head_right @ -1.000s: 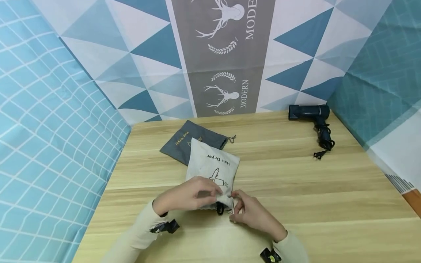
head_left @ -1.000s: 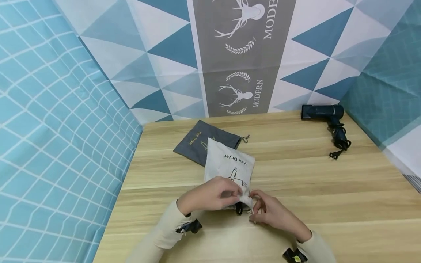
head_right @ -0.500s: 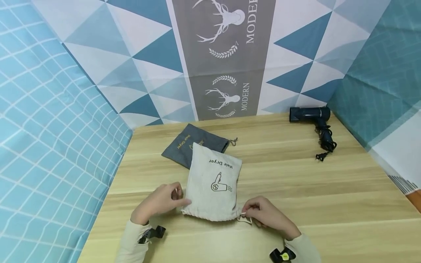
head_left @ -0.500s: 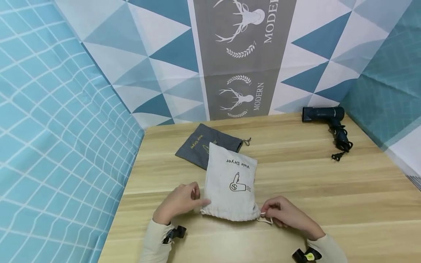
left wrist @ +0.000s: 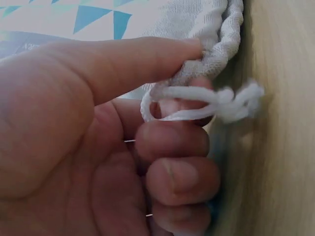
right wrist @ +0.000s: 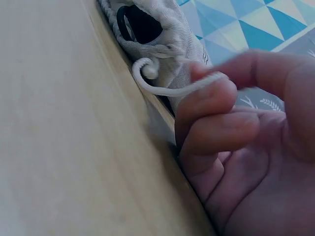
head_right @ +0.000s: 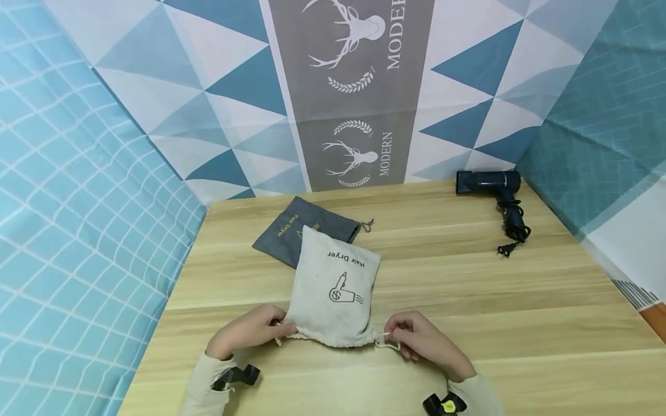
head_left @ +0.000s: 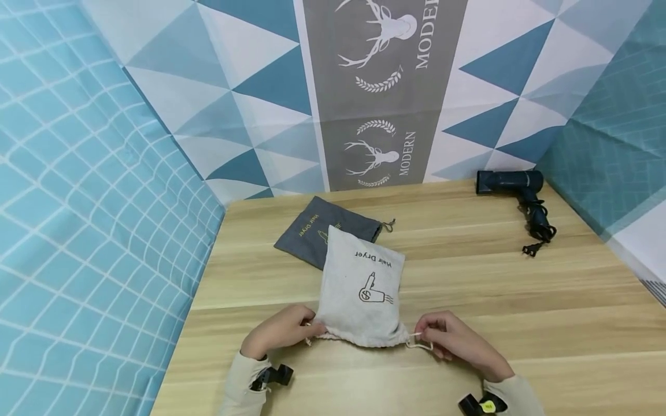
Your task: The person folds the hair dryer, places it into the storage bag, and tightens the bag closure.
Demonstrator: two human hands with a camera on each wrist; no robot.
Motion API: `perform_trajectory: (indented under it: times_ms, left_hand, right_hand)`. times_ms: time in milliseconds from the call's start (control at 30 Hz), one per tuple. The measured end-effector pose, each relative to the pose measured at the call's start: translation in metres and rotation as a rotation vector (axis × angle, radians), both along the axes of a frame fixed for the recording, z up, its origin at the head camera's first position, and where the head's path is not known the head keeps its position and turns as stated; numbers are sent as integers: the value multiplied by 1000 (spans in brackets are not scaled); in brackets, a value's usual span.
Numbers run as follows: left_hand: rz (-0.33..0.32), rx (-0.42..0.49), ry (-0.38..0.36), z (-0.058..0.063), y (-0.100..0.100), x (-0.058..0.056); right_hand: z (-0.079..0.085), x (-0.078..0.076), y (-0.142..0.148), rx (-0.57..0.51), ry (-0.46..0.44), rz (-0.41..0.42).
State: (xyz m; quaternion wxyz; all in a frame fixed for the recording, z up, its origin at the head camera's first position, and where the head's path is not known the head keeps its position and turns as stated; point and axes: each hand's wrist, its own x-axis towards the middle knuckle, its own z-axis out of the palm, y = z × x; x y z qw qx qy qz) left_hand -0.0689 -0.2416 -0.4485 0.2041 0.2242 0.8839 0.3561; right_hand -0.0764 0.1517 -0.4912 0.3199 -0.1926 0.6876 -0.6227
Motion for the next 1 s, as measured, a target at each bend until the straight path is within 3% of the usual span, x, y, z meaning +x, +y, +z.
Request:
perform_trajectory:
  times_ms: [300, 400, 567, 700, 900, 1000]
  left_hand:
    - [11, 93, -59, -4, -5, 1]
    - [13, 166, -62, -3, -6, 0]
    - [60, 334, 52, 3, -3, -4]
    - [92, 390, 98, 7, 1, -6]
    - [41, 420, 131, 8, 1, 4]
    - [52, 418, 146, 11, -2, 14]
  right_hand:
    - [2, 3, 6, -161, -96, -99]
    - [5, 2, 7, -253, -79, -237]
    - [7, 2, 10, -584, -82, -506]
    - [7, 4, 20, -782, -96, -570]
    - [13, 12, 45, -842, -90, -621]
    - [20, 11, 56, -853, -83, -656]
